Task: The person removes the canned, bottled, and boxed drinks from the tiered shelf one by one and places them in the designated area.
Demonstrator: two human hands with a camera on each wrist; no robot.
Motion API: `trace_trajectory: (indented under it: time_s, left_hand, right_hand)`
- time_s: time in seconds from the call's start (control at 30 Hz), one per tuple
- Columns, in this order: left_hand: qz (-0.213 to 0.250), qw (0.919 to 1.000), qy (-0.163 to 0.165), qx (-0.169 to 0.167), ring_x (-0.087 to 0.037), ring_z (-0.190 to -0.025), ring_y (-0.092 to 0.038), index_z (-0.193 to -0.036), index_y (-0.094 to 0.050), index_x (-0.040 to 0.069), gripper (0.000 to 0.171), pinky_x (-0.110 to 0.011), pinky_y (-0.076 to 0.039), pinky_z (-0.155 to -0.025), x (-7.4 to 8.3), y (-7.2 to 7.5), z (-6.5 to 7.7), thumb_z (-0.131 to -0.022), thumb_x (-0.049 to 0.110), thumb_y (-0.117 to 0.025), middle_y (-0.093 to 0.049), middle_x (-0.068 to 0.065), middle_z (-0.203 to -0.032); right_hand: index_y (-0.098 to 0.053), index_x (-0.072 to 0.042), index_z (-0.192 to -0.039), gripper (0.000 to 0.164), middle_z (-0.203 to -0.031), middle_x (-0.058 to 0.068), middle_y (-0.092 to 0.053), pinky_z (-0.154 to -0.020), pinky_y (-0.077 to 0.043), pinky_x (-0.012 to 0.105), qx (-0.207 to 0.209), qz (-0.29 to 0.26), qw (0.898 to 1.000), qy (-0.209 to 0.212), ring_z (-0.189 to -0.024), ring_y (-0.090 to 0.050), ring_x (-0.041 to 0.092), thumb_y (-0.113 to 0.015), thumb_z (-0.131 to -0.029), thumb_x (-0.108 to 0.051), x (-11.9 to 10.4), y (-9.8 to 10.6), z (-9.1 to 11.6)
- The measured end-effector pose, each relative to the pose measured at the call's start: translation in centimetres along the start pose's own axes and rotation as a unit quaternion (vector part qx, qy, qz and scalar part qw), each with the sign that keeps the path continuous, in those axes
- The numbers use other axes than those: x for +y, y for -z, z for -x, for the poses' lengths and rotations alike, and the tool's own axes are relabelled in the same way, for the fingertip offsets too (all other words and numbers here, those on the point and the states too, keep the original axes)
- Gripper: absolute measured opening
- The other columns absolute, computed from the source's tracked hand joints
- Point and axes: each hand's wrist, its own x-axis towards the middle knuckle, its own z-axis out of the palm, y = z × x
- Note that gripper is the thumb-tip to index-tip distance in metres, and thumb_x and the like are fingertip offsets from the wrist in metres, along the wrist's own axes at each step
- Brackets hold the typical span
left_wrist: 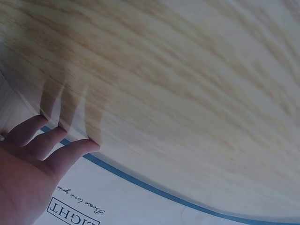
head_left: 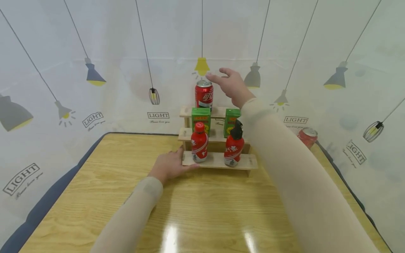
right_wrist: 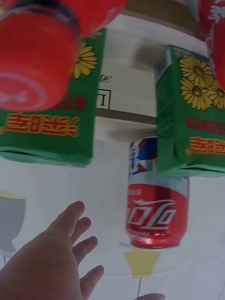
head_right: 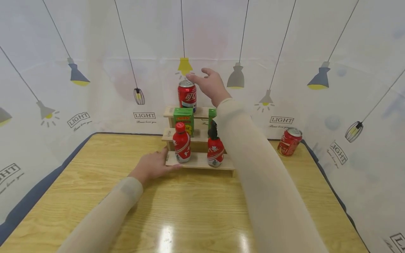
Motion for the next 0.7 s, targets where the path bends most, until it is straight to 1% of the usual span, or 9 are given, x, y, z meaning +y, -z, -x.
trace_trajectory:
  time_s: [0.1, 0.17, 0.3, 0.43, 0.53, 0.6, 0.7]
  left_hand:
    - [0.0, 1.0, -0.001, 0.0, -0.038, -0.117, -0.074, -0.168, -0.029, 0.007, 0.137, -0.047, -0.063, -0.092, 0.2, 0.1, 0.1, -0.075, 0.108, -0.027, -0.072, -0.019, -0.139]
    - [0.002, 1.0, -0.001, -0.001, -0.039, -0.117, -0.074, -0.167, -0.03, 0.007, 0.135, -0.048, -0.063, -0.092, 0.3, 0.2, 0.3, -0.077, 0.107, -0.03, -0.072, -0.019, -0.139]
    - [0.008, 1.0, 0.001, -0.003, -0.041, -0.124, -0.071, -0.168, -0.03, 0.007, 0.132, -0.05, -0.062, -0.096, 0.5, 0.5, 0.5, -0.079, 0.105, -0.034, -0.068, -0.02, -0.145]
    - [0.012, 0.9999, 0.003, -0.004, -0.042, -0.131, -0.067, -0.168, -0.029, 0.008, 0.132, -0.052, -0.06, -0.102, 0.5, 0.4, 0.6, -0.079, 0.105, -0.034, -0.063, -0.02, -0.151]
    - [0.012, 0.9999, 0.009, 0.002, -0.041, -0.133, -0.066, -0.169, -0.029, 0.009, 0.135, -0.052, -0.059, -0.104, 0.3, 0.0, 0.6, -0.076, 0.107, -0.031, -0.063, -0.019, -0.152]
    - [0.011, 0.9999, 0.011, 0.004, -0.041, -0.134, -0.065, -0.169, -0.029, 0.01, 0.137, -0.052, -0.059, -0.105, 0.2, -0.2, 0.6, -0.074, 0.109, -0.029, -0.063, -0.018, -0.152]
    - [0.01, 0.9999, 0.013, 0.005, -0.04, -0.136, -0.064, -0.169, -0.029, 0.011, 0.14, -0.052, -0.058, -0.107, 0.0, -0.3, 0.5, -0.071, 0.111, -0.027, -0.062, -0.017, -0.153]
  right_hand:
    - [-0.029, -0.033, -0.169, 0.086, -0.177, -0.002, -0.029, -0.131, -0.033, 0.055, -0.007, -0.005, 1.0, 0.004, -0.163, -0.032, 0.028, -0.069, -0.098, -0.061, 0.1, -0.9, -0.1]
    - [-0.029, -0.033, -0.169, 0.086, -0.176, 0.0, -0.031, -0.131, -0.034, 0.054, -0.012, -0.011, 1.0, 0.004, -0.162, -0.033, 0.028, -0.069, -0.098, -0.06, 0.3, -1.6, -0.2]
    - [-0.028, -0.031, -0.17, 0.087, -0.176, 0.001, -0.033, -0.131, -0.035, 0.05, -0.021, -0.037, 0.999, 0.007, -0.162, -0.034, 0.027, -0.071, -0.098, -0.056, 0.7, -2.8, -0.4]
    - [-0.026, -0.027, -0.17, 0.087, -0.174, 0.003, -0.035, -0.129, -0.039, 0.047, -0.031, -0.064, 0.997, 0.016, -0.159, -0.039, 0.026, -0.072, -0.1, -0.05, 1.2, -3.7, -0.7]
    - [-0.027, -0.025, -0.17, 0.088, -0.171, 0.006, -0.039, -0.126, -0.043, 0.044, -0.032, -0.073, 0.997, 0.02, -0.154, -0.045, 0.025, -0.074, -0.099, -0.046, 1.4, -4.3, -0.9]
    - [-0.028, -0.024, -0.17, 0.088, -0.169, 0.006, -0.041, -0.125, -0.044, 0.043, -0.025, -0.075, 0.997, 0.019, -0.151, -0.048, 0.024, -0.075, -0.099, -0.045, 1.5, -4.6, -0.9]
    - [-0.031, -0.022, -0.169, 0.085, -0.166, 0.007, -0.046, -0.124, -0.045, 0.044, -0.012, -0.078, 0.997, 0.014, -0.148, -0.05, 0.025, -0.076, -0.099, -0.037, 1.6, -4.9, -0.8]
